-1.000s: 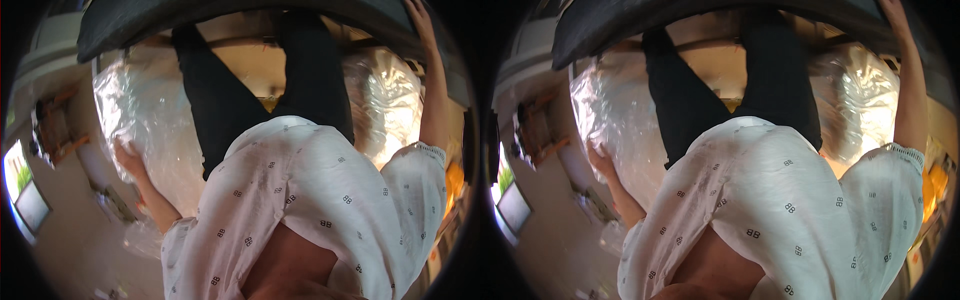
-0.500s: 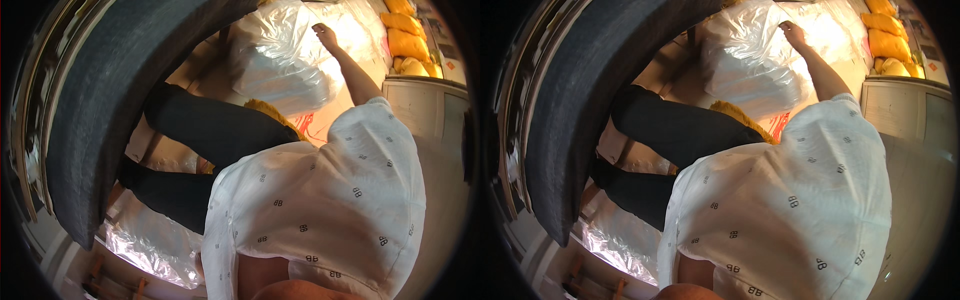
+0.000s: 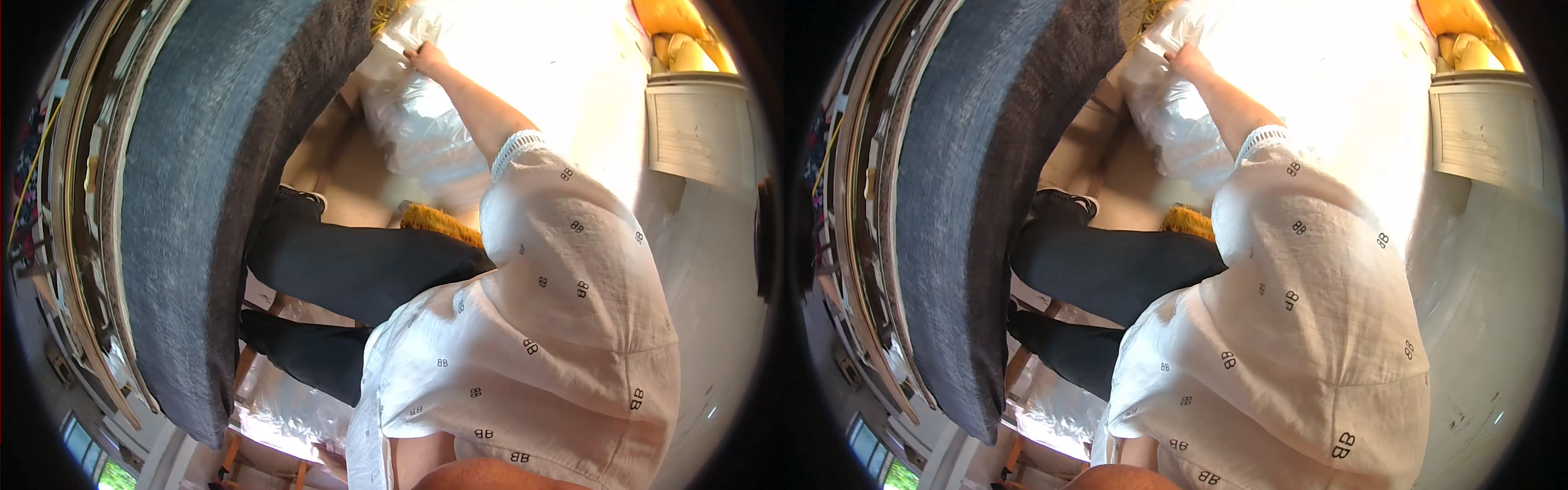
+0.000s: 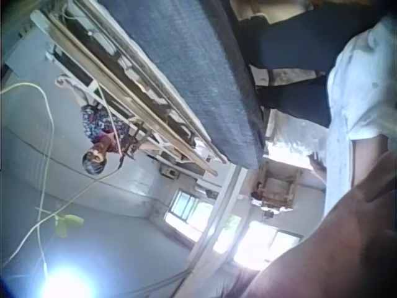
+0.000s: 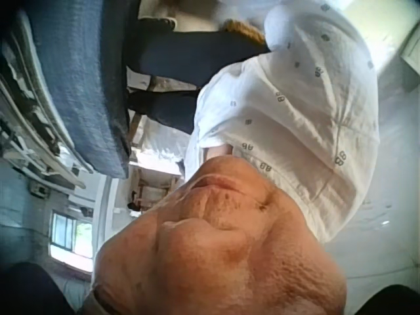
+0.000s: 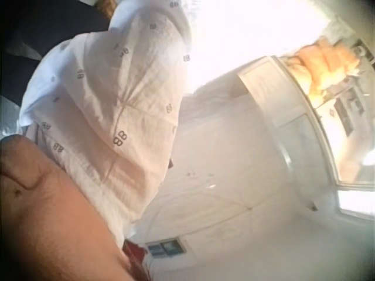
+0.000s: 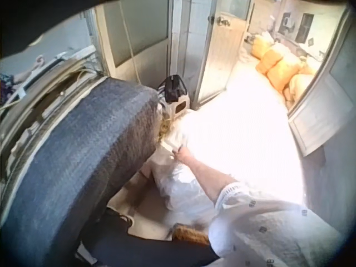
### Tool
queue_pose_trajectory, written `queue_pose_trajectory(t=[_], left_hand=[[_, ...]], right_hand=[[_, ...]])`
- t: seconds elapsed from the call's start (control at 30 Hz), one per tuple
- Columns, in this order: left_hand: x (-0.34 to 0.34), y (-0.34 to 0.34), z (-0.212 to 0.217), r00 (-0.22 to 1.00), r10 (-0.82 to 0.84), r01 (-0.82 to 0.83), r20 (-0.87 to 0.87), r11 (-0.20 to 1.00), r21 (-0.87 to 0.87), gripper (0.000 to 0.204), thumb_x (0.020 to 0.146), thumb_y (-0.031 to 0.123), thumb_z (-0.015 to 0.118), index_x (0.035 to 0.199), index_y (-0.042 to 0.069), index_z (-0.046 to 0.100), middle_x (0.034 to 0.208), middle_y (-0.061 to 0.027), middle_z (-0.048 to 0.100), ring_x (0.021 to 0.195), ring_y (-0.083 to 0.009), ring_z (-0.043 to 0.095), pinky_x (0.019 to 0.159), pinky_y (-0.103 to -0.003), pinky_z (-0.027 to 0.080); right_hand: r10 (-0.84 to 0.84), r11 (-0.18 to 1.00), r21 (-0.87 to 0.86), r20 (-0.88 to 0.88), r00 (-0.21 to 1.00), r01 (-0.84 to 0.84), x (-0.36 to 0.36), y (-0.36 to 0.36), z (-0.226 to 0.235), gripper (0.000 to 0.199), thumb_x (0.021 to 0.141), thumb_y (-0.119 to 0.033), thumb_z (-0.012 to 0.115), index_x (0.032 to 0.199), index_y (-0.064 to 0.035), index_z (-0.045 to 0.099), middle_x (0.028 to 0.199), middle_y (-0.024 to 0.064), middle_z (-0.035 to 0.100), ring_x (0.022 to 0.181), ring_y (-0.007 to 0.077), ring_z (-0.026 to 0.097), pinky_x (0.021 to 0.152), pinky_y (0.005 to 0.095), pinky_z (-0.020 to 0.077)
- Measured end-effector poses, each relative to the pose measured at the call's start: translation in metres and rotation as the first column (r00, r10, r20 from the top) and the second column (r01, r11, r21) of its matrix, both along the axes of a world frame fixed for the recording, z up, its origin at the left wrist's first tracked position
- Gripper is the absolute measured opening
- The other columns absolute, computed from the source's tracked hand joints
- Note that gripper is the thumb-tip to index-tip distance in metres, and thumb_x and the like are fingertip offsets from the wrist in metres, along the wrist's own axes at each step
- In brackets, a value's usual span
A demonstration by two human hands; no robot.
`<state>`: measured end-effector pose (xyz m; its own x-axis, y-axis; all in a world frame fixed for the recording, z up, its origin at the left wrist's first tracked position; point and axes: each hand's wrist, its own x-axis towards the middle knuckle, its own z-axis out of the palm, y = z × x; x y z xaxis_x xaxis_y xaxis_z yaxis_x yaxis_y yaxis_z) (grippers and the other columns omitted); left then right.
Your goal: The person is wrapping a large curved object with a plastic sheet on a workbench.
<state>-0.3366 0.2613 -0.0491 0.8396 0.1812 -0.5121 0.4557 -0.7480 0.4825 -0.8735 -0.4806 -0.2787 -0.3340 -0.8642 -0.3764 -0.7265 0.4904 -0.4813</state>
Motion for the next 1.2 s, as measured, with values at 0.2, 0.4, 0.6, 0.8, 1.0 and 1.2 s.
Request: queue_pose_trajectory(t=[0.2, 0.4, 0.6, 0.8, 1.0, 1.2], left_hand=[[0.063, 0.075, 0.003, 0.942, -0.159, 0.051, 0.296, 0.939, 0.341, 0.049, 0.088, 0.041, 0.045, 0.118, 0.002, 0.05, 0.116, -0.0136, 0.053, 0.102, -0.0253, 0.051, 0.089, -0.037, 0.04], [0.068, -0.028, 0.017, 0.493, -0.372, 0.089, 0.786, 0.921, 0.38, 0.041, 0.089, 0.034, 0.048, 0.107, -0.001, 0.057, 0.101, -0.013, 0.06, 0.088, -0.0272, 0.057, 0.075, -0.033, 0.046], [-0.001, -0.268, 0.082, 0.225, -0.294, 0.579, 0.929, 0.807, 0.116, 0.033, 0.092, 0.022, 0.048, 0.119, 0.003, 0.051, 0.116, -0.0141, 0.052, 0.097, -0.0255, 0.056, 0.082, -0.031, 0.048], [-0.125, -0.406, 0.091, 0.193, -0.581, 0.972, 0.791, 0.225, -0.072, 0.023, 0.09, 0.007, 0.047, 0.112, 0.002, 0.052, 0.098, -0.0105, 0.055, 0.081, -0.0148, 0.055, 0.07, -0.024, 0.048], [-0.268, -0.475, 0.08, 0.129, -0.766, 0.678, 0.629, -0.395, -0.62, 0.081, 0.073, 0.013, 0.07, 0.136, 0.004, 0.02, 0.131, -0.0154, 0.039, 0.126, -0.0255, 0.032, 0.104, -0.039, 0.024], [-0.265, -0.453, 0.092, -0.036, -0.947, 0.592, 0.318, -0.277, -0.757, 0.033, 0.071, 0.013, 0.071, 0.097, -0.003, 0.056, 0.078, -0.0025, 0.06, 0.064, -0.0095, 0.054, 0.086, -0.034, 0.04]], right_hand=[[0.049, 0.999, 0.003, -0.143, 0.988, -0.049, -0.024, 0.034, -0.006, 0.046, 0.079, -0.039, 0.059, 0.104, -0.0006, 0.055, 0.1, 0.0162, 0.062, 0.098, 0.0287, 0.059, 0.081, 0.0387, 0.046], [-0.213, 0.95, -0.061, 0.593, 0.777, 0.307, -0.055, 0.072, -0.011, 0.027, 0.085, -0.023, 0.047, 0.102, -0.0024, 0.053, 0.095, 0.0137, 0.063, 0.087, 0.0257, 0.062, 0.074, 0.0357, 0.0487], [-0.315, 0.668, 0.34, 0.935, -0.162, 0.662, -0.091, 0.089, 0.024, 0.021, 0.089, -0.021, 0.036, 0.08, -0.0085, 0.049, 0.068, 0.0044, 0.055, 0.054, 0.0167, 0.053, 0.047, 0.0271, 0.0406], [-0.044, 0.936, -0.206, 0.735, 0.676, 0.284, -0.003, 0.124, 0.159, 0.036, 0.089, -0.04, 0.045, 0.078, -0.0058, 0.049, 0.065, 0.0062, 0.049, 0.058, 0.0154, 0.047, 0.053, 0.0318, 0.0409], [0.781, 0.558, -0.735, 0.308, 0.543, -0.386, 0.093, 0.199, 0.28, 0.025, 0.087, -0.027, 0.043, 0.079, -0.0038, 0.049, 0.077, 0.0139, 0.055, 0.075, 0.0322, 0.054, 0.069, 0.0411, 0.0429], [0.854, 0.3, -0.954, 0.281, 0.439, 0.027, 0.136, 0.13, 0.427, 0.022, 0.081, -0.021, 0.054, 0.065, -0.0053, 0.057, 0.057, 0.0027, 0.05, 0.052, 0.0086, 0.044, 0.049, 0.0267, 0.036]])
